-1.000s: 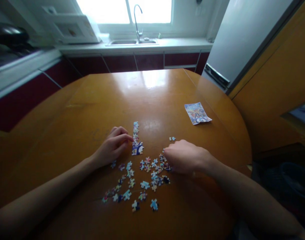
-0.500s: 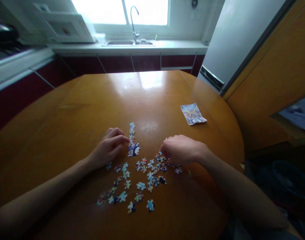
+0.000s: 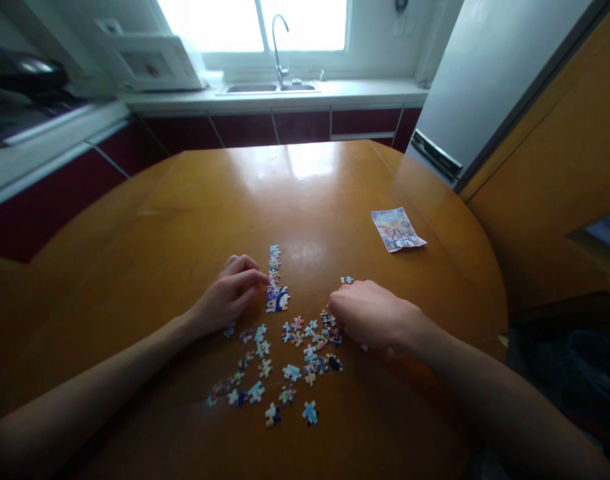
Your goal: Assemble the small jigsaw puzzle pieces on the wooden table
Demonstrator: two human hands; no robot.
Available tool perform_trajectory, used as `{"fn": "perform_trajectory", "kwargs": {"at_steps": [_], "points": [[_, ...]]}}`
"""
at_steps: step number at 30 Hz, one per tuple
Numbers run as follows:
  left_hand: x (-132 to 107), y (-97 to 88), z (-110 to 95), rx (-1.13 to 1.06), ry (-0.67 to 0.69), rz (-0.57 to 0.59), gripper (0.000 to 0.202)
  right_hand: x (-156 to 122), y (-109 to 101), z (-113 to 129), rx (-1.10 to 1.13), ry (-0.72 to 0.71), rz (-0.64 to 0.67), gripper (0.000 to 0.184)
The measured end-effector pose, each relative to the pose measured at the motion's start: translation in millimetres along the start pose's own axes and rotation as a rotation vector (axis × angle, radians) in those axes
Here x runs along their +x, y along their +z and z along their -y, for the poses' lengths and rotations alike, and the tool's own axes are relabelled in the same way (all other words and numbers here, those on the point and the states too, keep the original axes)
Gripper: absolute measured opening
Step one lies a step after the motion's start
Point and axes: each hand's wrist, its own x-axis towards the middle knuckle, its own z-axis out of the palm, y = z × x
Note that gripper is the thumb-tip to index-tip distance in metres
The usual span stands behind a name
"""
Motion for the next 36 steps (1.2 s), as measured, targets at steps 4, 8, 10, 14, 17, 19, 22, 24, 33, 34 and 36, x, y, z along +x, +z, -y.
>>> {"fn": "perform_trajectory", "kwargs": {"at_steps": [4, 8, 10, 14, 17, 19, 22, 24, 33, 34, 36], "points": [[0.8, -0.2, -1.7, -0.005, 0.021, -0.016, 0.021, -7.1, -3.9, -12.9, 0.018, 0.108, -0.066, 0.010], [0.3, -0.4, -1.0, -0.010, 0.023, -0.014, 0.021, -13.3, -9.2, -18.8, 0.030, 0.208, -0.095, 0.012], [-0.2, -0.2, 0.2, -0.011, 0.020, -0.011, 0.021, -13.7, -9.2, -17.9, 0.039, 0.206, -0.086, 0.014], [-0.2, 0.0, 2.0, -0.005, 0.015, -0.014, 0.021, -12.2, -6.9, -14.7, 0.024, 0.192, -0.092, 0.013], [0.3, -0.3, 2.3, -0.002, 0.024, -0.013, 0.021, -11.0, -5.7, -13.3, 0.011, 0.188, -0.098, 0.011], [0.5, -0.5, 2.3, -0.002, 0.026, -0.011, 0.021, -10.2, -5.2, -13.4, 0.004, 0.188, -0.099, 0.010], [0.1, -0.2, 2.6, -0.003, 0.021, -0.007, 0.020, -9.4, -5.1, -16.3, 0.001, 0.185, -0.120, 0.011], [-0.3, -0.1, 3.0, -0.004, 0.021, -0.008, 0.020, -9.7, -5.8, -19.7, 0.008, 0.176, -0.150, 0.010], [-1.1, 0.4, 5.5, 0.003, 0.018, 0.002, 0.020, -4.2, -3.0, -4.5, -0.012, 0.063, -0.128, 0.012], [-1.0, 0.4, 5.5, 0.006, 0.021, 0.001, 0.020, -2.1, -1.9, -0.5, -0.017, 0.064, -0.113, 0.012], [-0.8, 0.5, 4.9, 0.009, 0.027, -0.001, 0.020, 1.9, 0.3, 5.4, -0.028, 0.087, -0.092, 0.013]]}}
